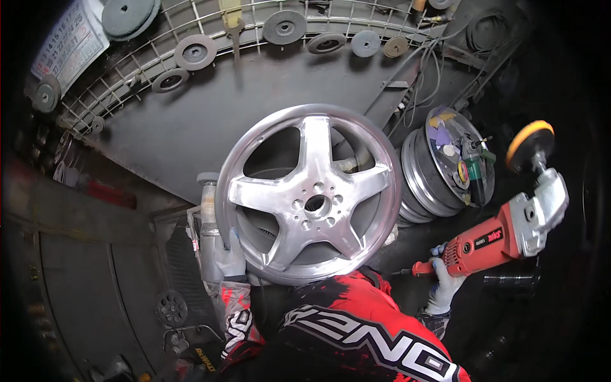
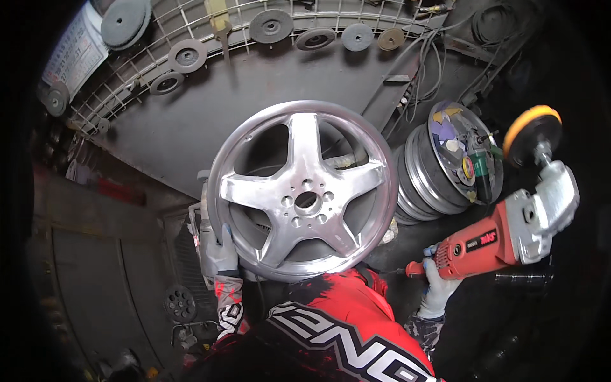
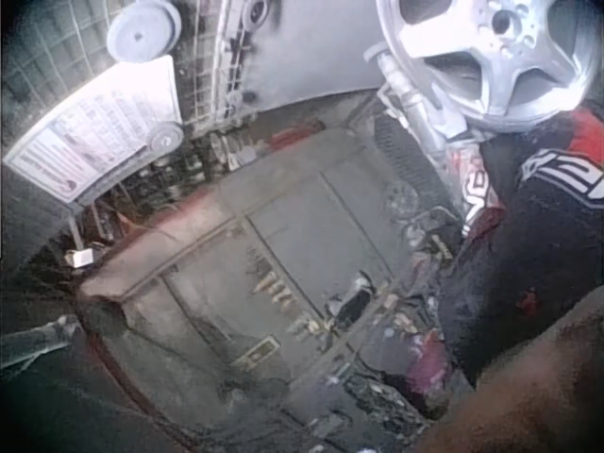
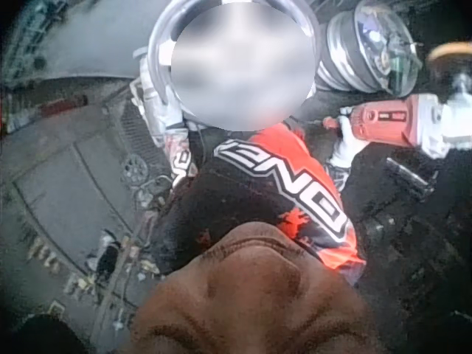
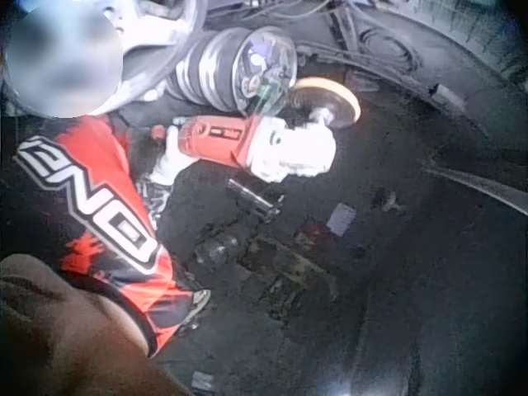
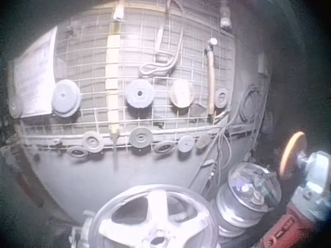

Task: The person uses a rotary tool to sand down imperfections on a car rim and then applies a dual-action sander to the spokes, changing the sanding pad at the end.

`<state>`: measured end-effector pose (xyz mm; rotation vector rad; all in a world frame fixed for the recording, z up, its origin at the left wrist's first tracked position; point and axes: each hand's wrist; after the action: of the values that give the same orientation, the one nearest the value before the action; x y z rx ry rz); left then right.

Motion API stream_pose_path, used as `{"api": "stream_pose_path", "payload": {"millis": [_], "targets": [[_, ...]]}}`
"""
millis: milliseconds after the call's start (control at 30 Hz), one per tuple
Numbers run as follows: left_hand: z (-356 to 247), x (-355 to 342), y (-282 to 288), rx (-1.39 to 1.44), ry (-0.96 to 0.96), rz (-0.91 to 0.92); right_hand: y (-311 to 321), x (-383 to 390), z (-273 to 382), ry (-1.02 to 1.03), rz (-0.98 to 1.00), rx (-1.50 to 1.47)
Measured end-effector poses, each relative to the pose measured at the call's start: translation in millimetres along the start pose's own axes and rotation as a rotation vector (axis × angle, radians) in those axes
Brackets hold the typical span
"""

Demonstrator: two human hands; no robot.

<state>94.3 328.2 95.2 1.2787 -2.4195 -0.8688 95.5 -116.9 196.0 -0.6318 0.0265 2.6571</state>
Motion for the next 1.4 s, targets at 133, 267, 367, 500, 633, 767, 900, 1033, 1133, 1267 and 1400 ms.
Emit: {"api": "stream_pose_path", "payload": {"millis": [133, 267, 367, 500, 633, 767, 900, 1033, 1133, 1267, 1400], "targets": [[9.9, -38.6, -9.5, 0.142, -0.032, 0.035, -13.3, -9.4, -7.9, -0.033, 0.078, 0.031], [-40.9, -95.6, -13.2, -0.024, -0.195, 0.116, -17.1, -13.3, -15.4, -0.076, 0.061, -0.029], [-60.8, -101.1, -13.0, -0.090, -0.131, 0.178, -6.3, -24.1, -28.1, -0.067, 0.069, -0.033], [-70.6, -101.4, -14.8, 0.057, -0.371, 0.052, 11.2, -36.3, -45.3, -0.065, 0.109, 0.035], [-106.5, -110.8, -25.8, -0.078, -0.373, 0.096, 20.0, -51.8, -58.1, 0.019, 0.124, 0.065], [-114.9, -123.2, -28.8, -0.160, -0.474, 0.037, 44.4, -61.7, -101.7, 0.067, 0.253, 0.143], [-142.7, -119.3, -22.0, -0.275, -0.511, 0.054, 66.3, -79.5, -103.2, 0.115, 0.369, 0.155], [-162.4, -118.5, -31.0, -0.412, -0.491, 0.043, 76.8, -101.0, -99.8, -0.035, 0.391, 0.201], [-153.2, -108.8, -47.4, -0.379, -0.452, -0.081, 70.0, -105.2, -94.7, -0.192, 0.385, 0.207], [-145.9, -72.7, -76.5, -0.226, -0.456, -0.476, 74.0, -112.5, -89.3, -0.102, 0.568, 0.411], [-122.1, -1.4, -77.8, -0.136, -0.449, -0.504, 85.9, -115.7, -115.3, -0.023, 0.542, 0.214]]}}
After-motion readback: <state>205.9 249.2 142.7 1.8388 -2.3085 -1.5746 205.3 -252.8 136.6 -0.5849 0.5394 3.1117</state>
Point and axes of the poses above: each hand's wrist, its own x-axis away from the middle knuckle, its own y-axis out of the back of the hand, z = x × y, and after that the axes turned 15 degrees about y, right-handed
